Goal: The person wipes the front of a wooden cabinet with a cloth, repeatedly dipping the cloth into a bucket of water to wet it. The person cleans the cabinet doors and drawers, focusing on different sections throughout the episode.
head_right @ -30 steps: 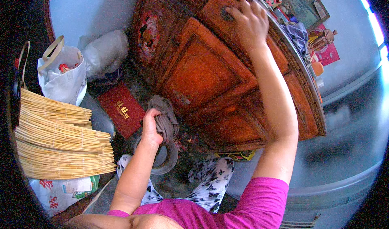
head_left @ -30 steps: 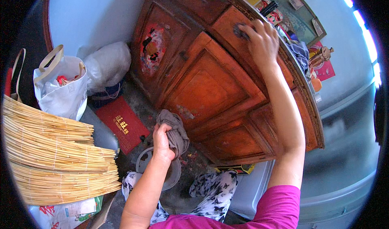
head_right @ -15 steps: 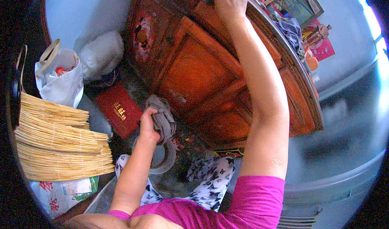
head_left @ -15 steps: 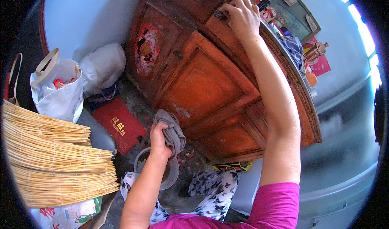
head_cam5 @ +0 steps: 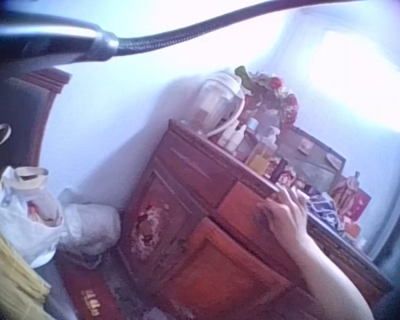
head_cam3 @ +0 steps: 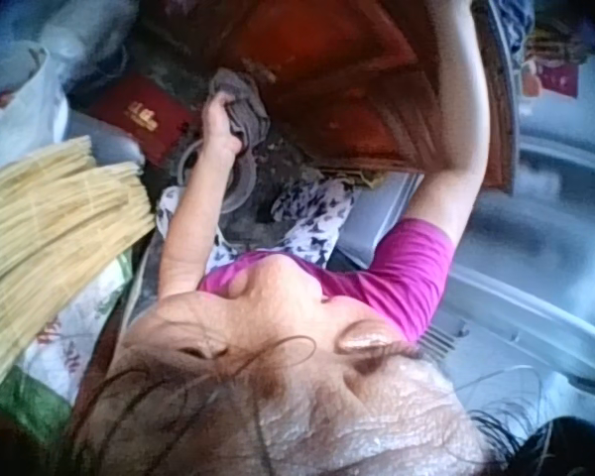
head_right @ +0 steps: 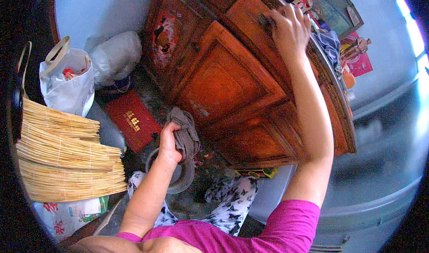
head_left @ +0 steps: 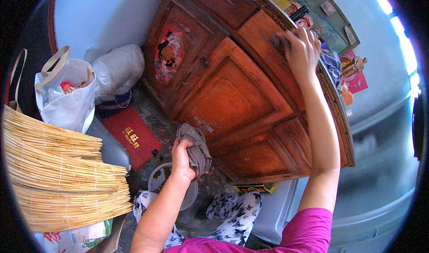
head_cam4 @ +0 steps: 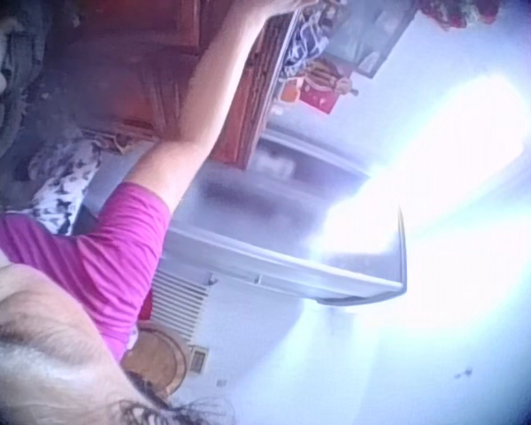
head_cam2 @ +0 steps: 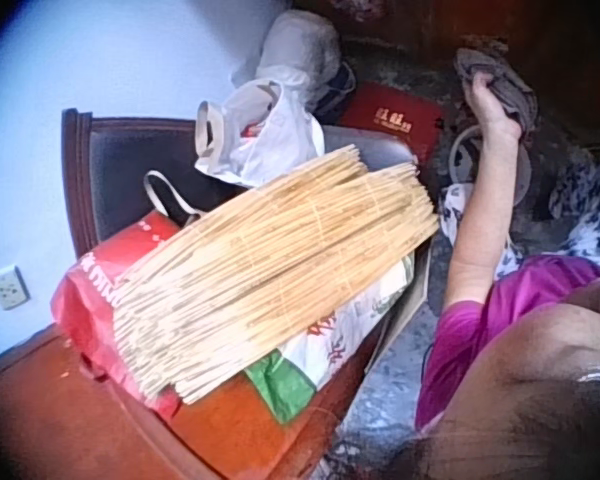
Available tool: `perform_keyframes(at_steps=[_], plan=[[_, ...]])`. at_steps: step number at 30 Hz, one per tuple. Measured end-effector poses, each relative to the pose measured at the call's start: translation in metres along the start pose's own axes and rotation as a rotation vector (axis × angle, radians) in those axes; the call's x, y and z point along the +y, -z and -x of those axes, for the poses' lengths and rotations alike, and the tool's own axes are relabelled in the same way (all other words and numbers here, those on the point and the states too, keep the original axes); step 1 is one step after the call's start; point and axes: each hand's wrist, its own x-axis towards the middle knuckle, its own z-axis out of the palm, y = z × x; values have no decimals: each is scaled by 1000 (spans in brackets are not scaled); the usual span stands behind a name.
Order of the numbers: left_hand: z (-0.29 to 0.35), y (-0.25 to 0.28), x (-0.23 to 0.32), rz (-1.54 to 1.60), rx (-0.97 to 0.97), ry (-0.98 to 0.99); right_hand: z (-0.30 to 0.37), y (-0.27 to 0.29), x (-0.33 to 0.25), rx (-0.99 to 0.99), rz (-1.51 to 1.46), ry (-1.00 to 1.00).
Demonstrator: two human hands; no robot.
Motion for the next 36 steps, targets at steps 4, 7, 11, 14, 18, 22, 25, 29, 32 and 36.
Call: perform_keyframes(at_steps=[4,7,11,14,18,22,25,29,32,36], plan=[[4,-7,2,-25,50,3,-62,-37,-25,86,-3,41],[4,-4,8,-21,56,0,-80,-46,-41,74,82,81],[8,-6,11,1,44,30,-63,-54,-38,39,185,222],[11,-11,10,-8,59,-10,-63,-40,-29,76,204,304],[-2,0,6,-27,51,38,-78,-46,-34,136,192,234],[-1,-7,2,-21,12,24,-55,-66,-62,101,293,146],[1,-5,2,-24,35,-40,-38,-73,-74,7,216,266],[4,-5,10,-28,47,-52,-58,-48,-49,84,251,212],[5,-6,9,3,36,-15,-74,-46,-34,117,214,167],[3,-12,9,-37,71,-23,-63,-60,-53,92,236,144]])
